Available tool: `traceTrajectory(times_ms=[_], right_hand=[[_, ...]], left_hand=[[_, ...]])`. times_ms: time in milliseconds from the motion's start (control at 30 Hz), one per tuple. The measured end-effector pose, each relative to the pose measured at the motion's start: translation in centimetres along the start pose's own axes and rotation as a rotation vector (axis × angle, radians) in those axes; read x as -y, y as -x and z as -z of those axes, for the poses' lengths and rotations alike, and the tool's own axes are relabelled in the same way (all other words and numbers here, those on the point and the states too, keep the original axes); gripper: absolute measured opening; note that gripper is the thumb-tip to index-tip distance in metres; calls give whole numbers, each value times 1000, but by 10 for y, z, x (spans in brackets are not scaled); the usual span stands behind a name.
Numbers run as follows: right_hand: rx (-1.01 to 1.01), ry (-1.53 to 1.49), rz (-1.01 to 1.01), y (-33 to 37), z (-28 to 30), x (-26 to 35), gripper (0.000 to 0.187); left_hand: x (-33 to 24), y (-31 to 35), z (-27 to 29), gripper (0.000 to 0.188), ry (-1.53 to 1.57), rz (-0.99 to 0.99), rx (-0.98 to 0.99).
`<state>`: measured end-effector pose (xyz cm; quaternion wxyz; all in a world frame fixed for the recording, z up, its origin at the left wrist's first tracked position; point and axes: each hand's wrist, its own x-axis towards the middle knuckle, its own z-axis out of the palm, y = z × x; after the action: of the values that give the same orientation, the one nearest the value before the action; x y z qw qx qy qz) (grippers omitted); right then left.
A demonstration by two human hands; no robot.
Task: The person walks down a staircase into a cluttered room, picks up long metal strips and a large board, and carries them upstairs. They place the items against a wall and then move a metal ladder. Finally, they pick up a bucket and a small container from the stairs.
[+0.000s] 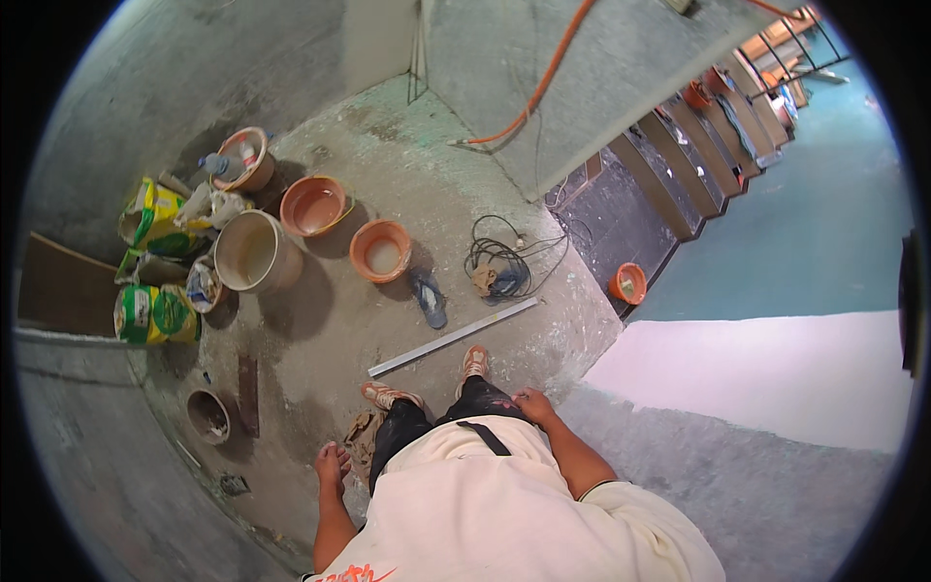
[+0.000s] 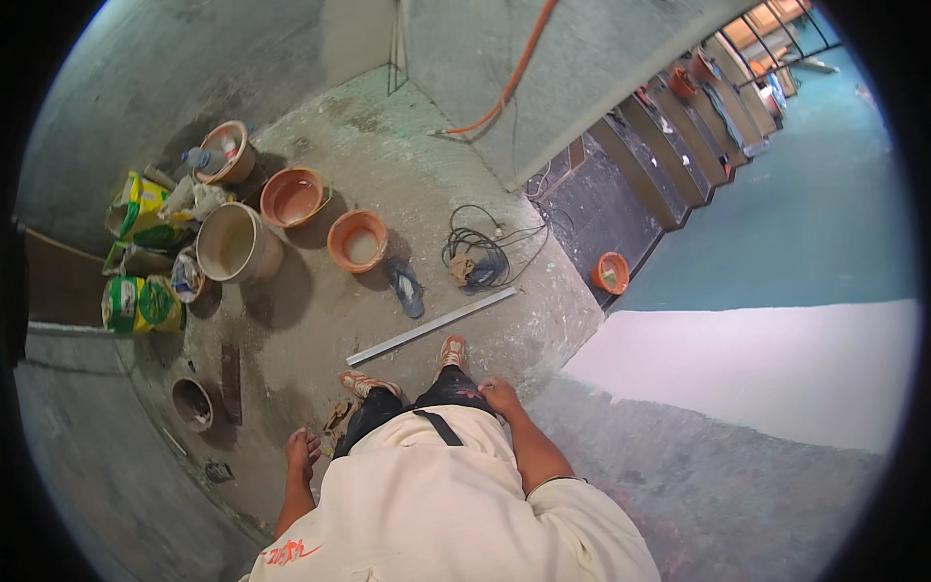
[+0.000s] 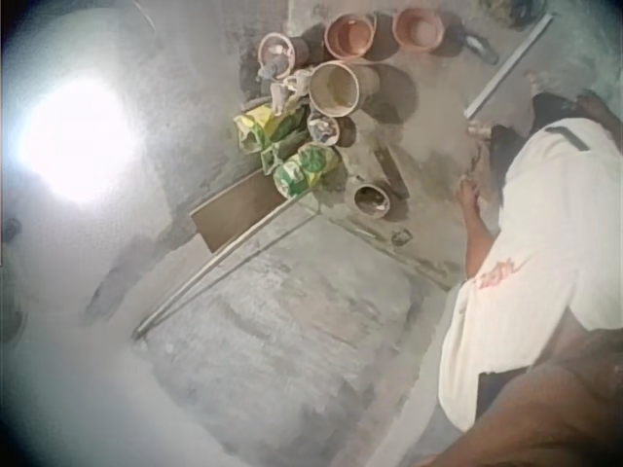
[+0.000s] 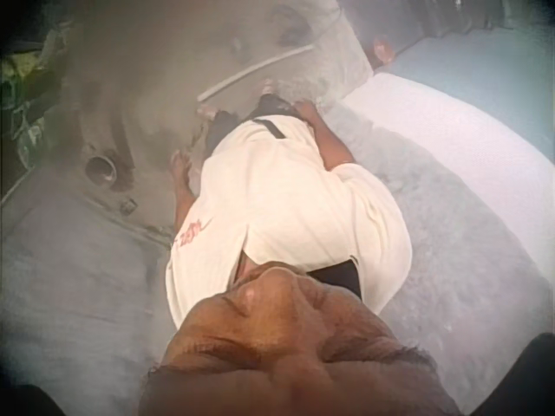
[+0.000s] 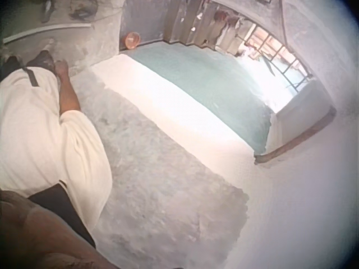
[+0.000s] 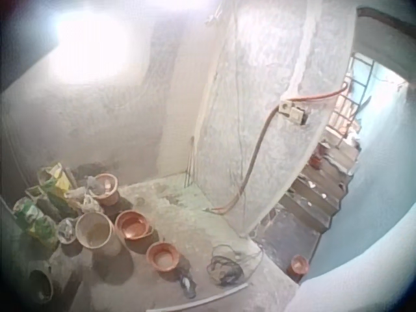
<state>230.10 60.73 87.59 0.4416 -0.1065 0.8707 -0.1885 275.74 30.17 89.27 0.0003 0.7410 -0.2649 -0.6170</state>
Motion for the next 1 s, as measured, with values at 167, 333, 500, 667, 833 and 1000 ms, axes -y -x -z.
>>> traceTrajectory(times_ms=[167, 333, 500, 667, 833, 1000], right_hand=[[52, -298, -160, -21, 22, -37, 28], [108, -205, -132, -82, 13, -108, 23], [28, -34, -38, -181, -9, -143, 26], [10, 12, 72, -301, -81, -133, 29], [85, 336, 386, -422, -176, -115, 32], [-3, 575, 532, -516, -249, -165, 85]], left_hand=[[-38, 42, -74, 43, -27, -96, -29], [-22, 74, -140, 55, -386, -138, 81], [69, 35, -177, 84, -794, -210, 289], [115, -6, -200, 101, -1020, -188, 184], [87, -32, -234, 97, -1055, -37, -93], [77, -53, -219, 91, -1098, 26, -86]])
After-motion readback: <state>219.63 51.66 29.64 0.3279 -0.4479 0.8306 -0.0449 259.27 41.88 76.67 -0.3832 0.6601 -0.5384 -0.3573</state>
